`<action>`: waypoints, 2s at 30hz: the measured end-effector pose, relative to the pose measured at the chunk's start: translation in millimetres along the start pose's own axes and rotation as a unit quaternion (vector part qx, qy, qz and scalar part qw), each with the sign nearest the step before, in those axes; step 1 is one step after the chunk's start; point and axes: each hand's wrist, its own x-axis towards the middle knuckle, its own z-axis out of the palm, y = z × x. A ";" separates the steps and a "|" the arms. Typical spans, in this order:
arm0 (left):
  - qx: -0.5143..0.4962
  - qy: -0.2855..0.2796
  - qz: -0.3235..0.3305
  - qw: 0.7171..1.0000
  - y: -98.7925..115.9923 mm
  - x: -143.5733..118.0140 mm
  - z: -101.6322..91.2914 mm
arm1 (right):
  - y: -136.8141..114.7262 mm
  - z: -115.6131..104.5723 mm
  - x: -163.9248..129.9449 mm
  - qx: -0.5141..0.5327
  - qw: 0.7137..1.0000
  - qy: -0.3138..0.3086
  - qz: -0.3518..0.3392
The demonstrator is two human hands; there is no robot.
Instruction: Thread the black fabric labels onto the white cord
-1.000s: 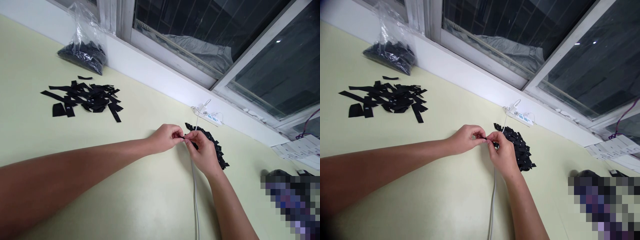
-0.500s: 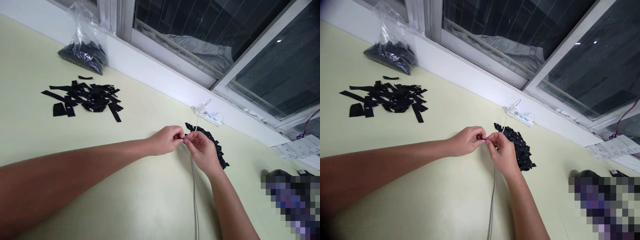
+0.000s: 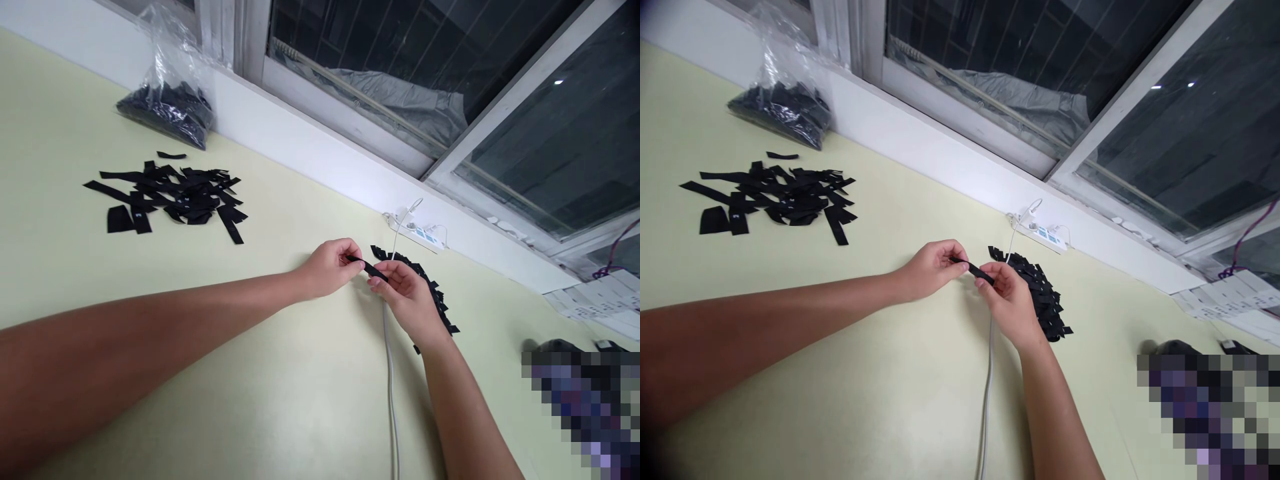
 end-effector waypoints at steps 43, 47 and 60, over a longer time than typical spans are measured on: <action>0.123 0.015 0.098 0.987 21.5 -19.2 4.3 | -7.9 3.9 -3.2 -0.112 0.917 0.380 -0.053; 0.136 0.051 0.048 0.988 26.5 -14.0 6.2 | -5.2 23.6 -6.7 -0.145 0.934 0.311 -0.096; 0.393 -0.145 0.043 0.907 41.1 -0.7 -25.0 | 13.5 9.1 -0.8 -0.245 0.931 0.238 -0.131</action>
